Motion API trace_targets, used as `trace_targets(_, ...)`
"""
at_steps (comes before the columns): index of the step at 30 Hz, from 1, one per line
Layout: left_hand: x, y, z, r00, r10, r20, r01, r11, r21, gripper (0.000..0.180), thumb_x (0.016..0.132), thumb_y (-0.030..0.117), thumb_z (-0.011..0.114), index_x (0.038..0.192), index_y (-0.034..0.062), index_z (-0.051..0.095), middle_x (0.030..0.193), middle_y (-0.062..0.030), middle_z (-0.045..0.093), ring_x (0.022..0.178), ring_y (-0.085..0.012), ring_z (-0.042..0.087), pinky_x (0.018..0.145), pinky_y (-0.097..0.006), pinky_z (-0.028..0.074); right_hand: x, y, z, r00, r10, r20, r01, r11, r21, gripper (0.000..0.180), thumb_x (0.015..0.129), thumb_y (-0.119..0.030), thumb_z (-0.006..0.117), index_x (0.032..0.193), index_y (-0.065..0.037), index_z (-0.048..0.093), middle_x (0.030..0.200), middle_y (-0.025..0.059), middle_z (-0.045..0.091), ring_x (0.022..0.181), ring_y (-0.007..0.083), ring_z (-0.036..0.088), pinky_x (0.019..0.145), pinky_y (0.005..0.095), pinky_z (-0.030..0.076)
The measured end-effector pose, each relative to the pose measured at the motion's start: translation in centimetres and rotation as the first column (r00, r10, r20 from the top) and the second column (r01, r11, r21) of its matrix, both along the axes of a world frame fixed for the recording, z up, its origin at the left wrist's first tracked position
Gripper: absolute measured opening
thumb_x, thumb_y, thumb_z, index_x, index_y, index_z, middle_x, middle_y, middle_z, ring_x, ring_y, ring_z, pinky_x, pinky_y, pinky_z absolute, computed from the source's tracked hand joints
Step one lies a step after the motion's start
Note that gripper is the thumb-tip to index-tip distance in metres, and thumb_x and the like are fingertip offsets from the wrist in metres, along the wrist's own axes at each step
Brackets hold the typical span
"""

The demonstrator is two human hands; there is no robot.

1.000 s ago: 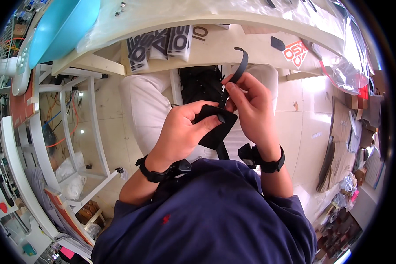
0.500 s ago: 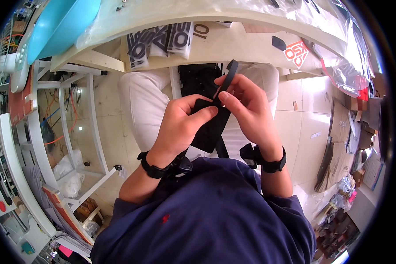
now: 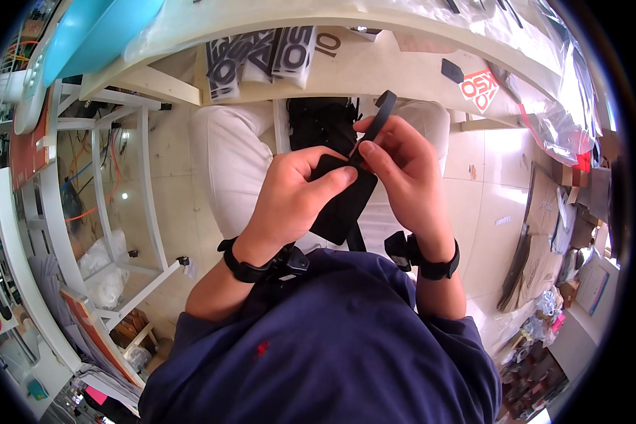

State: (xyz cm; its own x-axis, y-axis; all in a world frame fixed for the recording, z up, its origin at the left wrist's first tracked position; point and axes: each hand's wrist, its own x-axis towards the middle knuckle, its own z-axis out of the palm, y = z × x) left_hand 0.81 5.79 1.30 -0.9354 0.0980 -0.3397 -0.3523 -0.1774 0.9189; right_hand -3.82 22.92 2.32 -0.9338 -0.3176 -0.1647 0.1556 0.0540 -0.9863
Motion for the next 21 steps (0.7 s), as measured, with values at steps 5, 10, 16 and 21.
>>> trace_targets(5,-0.3,-0.2,-0.2,1.000,-0.022,-0.010,0.022,1.000,0.000,0.017,0.092,0.013,0.068,0.096,-0.0031,0.071,0.079,0.0011,0.068,0.072,-0.0020,0.058,0.062,-0.021,0.046,-0.4,0.2,0.7,0.998,0.022,-0.051,-0.016,0.993,0.113,0.018,0.094,-0.004,0.065,0.110,0.002,0.063,0.074,-0.0026,0.056,0.071,0.0037,0.054,0.066,0.0210,0.046)
trace_targets(10,0.1,-0.2,-0.7,0.996,0.008,-0.086,-0.007,1.000,0.005,0.014,0.093,0.009,0.067,0.100,-0.0028,0.070,0.083,0.0001,0.068,0.075,-0.0034,0.059,0.066,-0.022,0.048,0.2,-0.5,0.7,0.994,-0.017,-0.104,0.031,0.989,0.143,0.017,0.092,-0.001,0.067,0.108,0.003,0.064,0.076,-0.0007,0.059,0.072,0.0054,0.056,0.070,0.0229,0.049)
trace_targets(16,0.0,-1.5,0.1,0.988,0.003,-0.154,-0.014,0.997,-0.073,0.014,0.094,0.004,0.067,0.105,-0.0038,0.069,0.085,0.0010,0.067,0.077,-0.0029,0.058,0.066,-0.020,0.047,-0.2,-1.8,1.9,0.976,0.000,-0.216,0.043,0.980,0.197,0.021,0.089,0.001,0.069,0.110,0.004,0.065,0.077,0.0019,0.062,0.070,0.0080,0.060,0.072,0.0246,0.052)
trace_targets(21,0.1,-3.6,0.3,0.963,0.231,-0.138,-0.216,0.970,0.113,0.016,0.092,0.002,0.069,0.106,-0.0058,0.070,0.089,-0.0040,0.072,0.079,-0.0047,0.063,0.068,-0.020,0.049,-4.1,-4.8,5.6,0.857,0.132,-0.499,0.081,0.920,0.383,0.012,0.090,-0.004,0.067,0.101,0.002,0.066,0.075,0.0079,0.067,0.066,0.0119,0.063,0.062,0.0254,0.051)
